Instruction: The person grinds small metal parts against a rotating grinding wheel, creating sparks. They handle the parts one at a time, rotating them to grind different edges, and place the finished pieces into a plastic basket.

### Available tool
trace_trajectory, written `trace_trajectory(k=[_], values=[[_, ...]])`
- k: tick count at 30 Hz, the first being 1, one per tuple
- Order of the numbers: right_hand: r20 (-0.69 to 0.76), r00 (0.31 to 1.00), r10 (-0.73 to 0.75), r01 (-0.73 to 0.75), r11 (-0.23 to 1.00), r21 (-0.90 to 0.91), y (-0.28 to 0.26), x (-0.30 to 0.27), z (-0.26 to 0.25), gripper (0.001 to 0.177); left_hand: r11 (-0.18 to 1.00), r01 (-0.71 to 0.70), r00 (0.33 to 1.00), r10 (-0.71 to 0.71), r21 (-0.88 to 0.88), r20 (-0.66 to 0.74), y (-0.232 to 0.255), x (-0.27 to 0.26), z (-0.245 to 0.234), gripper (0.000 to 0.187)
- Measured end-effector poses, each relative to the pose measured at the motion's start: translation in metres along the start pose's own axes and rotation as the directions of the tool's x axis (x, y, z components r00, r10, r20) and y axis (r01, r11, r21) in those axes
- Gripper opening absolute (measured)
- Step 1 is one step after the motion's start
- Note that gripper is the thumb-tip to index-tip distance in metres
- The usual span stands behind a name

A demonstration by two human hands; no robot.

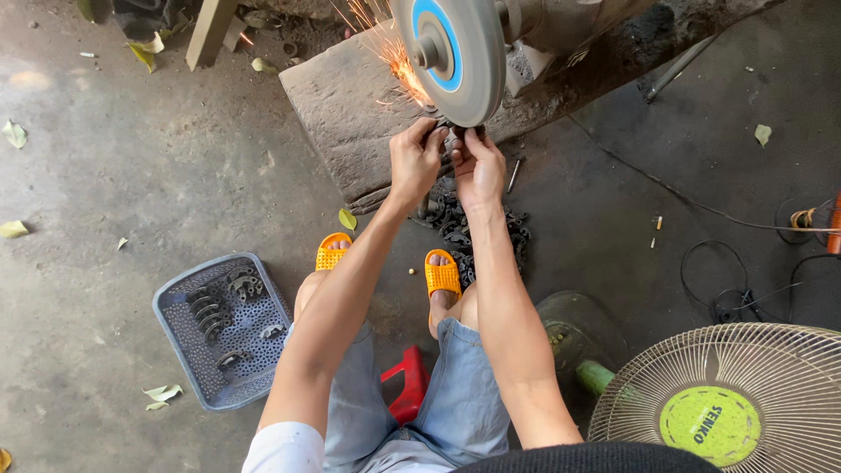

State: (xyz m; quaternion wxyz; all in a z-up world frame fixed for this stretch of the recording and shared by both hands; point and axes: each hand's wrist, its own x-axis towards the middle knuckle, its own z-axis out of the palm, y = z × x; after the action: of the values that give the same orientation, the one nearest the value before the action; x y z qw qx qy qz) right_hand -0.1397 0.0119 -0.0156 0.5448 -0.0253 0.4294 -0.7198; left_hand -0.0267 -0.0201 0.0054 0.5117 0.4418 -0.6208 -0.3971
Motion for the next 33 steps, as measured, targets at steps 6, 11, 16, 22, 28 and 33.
trace_trajectory(k=[6, 11, 16, 22, 28, 33], values=[[0.004, 1.0, -0.016, 0.016, 0.999, -0.035, -0.001, 0.014, -0.002, 0.011, 0.997, 0.01, 1.0, -0.012, -0.074, -0.027, -0.005, 0.002, 0.004, 0.008], [0.075, 0.995, 0.059, -0.047, 0.987, -0.156, 0.012, -0.001, 0.012, 0.015, 0.998, -0.016, 1.0, 0.016, -0.066, -0.008, -0.008, -0.002, -0.035, 0.003], [0.135, 0.988, 0.073, -0.04, 0.972, -0.233, 0.01, -0.013, 0.018, 0.015, 0.99, -0.003, 0.998, 0.012, -0.138, 0.061, -0.022, -0.005, -0.046, 0.005], [0.072, 0.997, 0.0, 0.016, 0.976, -0.218, 0.0, 0.003, -0.001, 0.015, 0.988, -0.001, 0.996, 0.014, -0.154, 0.083, -0.02, 0.002, -0.015, 0.007], [0.105, 0.995, 0.004, 0.016, 0.98, -0.199, 0.0, -0.007, 0.017, 0.015, 0.992, 0.005, 1.0, -0.004, -0.125, 0.013, -0.011, 0.002, -0.023, 0.005], [0.111, 0.993, -0.03, 0.052, 0.979, -0.197, 0.007, -0.002, 0.016, 0.013, 0.991, 0.031, 0.999, -0.032, -0.133, -0.002, -0.015, -0.001, -0.026, 0.005]])
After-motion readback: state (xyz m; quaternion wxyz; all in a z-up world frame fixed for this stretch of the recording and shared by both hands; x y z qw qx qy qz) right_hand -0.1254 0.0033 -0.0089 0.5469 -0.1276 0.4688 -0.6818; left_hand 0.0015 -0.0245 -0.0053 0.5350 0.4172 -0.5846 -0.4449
